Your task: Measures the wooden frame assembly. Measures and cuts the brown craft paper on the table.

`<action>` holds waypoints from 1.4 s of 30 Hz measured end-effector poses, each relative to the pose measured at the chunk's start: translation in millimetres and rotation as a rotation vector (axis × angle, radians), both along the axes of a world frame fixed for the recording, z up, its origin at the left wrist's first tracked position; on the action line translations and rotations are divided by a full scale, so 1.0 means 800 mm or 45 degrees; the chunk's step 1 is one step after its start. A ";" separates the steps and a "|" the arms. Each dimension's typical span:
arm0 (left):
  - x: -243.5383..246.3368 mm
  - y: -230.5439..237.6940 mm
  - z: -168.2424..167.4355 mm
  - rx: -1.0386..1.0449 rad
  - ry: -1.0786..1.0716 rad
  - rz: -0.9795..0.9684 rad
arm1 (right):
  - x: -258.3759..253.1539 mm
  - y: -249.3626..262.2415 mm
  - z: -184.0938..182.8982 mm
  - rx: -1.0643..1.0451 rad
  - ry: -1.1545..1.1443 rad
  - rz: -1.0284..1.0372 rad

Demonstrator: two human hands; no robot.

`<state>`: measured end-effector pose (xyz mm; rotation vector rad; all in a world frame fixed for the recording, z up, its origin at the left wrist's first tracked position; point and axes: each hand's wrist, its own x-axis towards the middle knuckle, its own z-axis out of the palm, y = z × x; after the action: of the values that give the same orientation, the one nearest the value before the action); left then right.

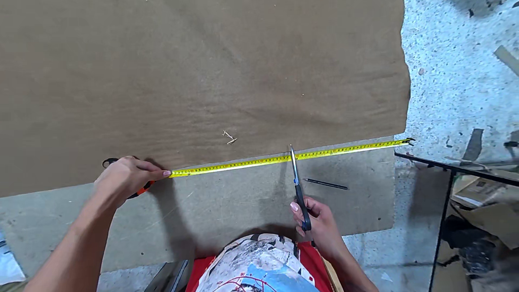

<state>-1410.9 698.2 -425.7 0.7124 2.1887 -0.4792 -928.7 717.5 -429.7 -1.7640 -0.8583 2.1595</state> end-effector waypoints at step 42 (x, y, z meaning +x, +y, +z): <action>-0.014 -0.090 0.017 0.559 -0.334 -0.027 | 0.016 -0.063 0.027 0.339 0.138 -0.204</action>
<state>-1421.9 626.4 -412.4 0.9712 2.0522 0.0924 -915.6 667.4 -408.1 -1.5182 -0.8967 1.9198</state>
